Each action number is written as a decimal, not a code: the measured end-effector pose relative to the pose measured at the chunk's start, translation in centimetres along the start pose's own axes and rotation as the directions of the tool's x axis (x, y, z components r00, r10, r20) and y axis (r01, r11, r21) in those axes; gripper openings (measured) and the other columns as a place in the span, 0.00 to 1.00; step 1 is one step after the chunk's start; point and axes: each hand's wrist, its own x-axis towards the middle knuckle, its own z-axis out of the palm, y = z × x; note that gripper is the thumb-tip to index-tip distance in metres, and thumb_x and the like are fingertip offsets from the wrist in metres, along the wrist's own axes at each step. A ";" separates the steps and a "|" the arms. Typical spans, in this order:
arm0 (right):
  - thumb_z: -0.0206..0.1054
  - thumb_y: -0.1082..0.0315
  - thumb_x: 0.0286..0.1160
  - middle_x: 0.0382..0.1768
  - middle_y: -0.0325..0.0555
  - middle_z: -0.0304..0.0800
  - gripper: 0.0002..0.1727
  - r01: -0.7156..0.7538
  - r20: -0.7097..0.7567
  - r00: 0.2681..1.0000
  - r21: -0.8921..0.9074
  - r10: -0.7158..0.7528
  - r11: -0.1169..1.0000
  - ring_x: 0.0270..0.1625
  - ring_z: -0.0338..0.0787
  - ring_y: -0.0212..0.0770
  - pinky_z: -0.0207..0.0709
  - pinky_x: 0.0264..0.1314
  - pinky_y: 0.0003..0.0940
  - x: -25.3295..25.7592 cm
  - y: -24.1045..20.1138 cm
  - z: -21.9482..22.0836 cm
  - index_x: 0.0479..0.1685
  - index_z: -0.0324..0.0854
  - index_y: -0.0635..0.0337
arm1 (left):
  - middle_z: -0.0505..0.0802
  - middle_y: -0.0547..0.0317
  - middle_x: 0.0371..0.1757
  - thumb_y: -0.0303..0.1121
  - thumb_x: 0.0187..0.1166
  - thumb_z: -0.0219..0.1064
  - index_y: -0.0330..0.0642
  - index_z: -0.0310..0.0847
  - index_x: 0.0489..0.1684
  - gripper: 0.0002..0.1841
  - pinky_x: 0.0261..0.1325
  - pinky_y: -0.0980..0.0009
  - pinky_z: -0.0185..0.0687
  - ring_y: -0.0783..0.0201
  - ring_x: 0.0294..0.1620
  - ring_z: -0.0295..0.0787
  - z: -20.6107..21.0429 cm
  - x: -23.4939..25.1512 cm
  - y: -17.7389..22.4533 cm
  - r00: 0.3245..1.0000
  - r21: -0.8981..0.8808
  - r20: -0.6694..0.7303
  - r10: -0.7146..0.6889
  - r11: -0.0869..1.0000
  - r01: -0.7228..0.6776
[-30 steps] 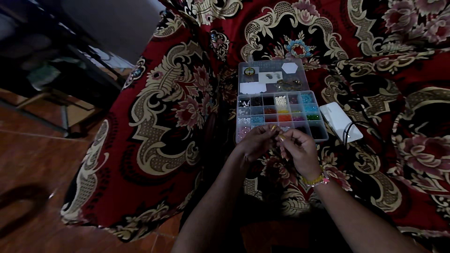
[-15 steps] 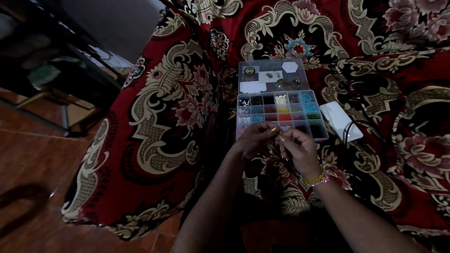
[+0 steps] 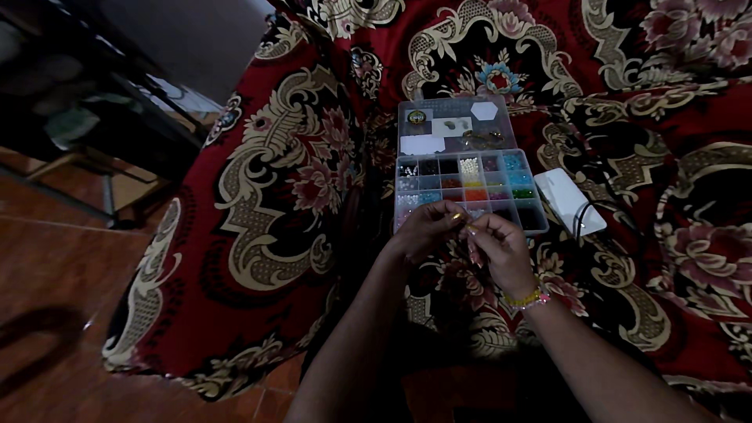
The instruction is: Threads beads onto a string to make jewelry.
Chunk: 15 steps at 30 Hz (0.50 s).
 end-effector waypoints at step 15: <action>0.62 0.72 0.79 0.20 0.30 0.84 0.08 -0.026 0.027 0.999 -0.011 0.026 1.000 0.19 0.82 0.23 0.78 0.22 0.18 0.0 0.0 0.0 0.31 0.83 0.59 | 0.93 0.64 0.38 0.22 0.80 0.65 0.39 0.87 0.40 0.05 0.53 0.72 0.89 0.72 0.40 0.91 0.1 -0.4 0.8 0.999 0.118 -0.028 0.031 0.993 -0.027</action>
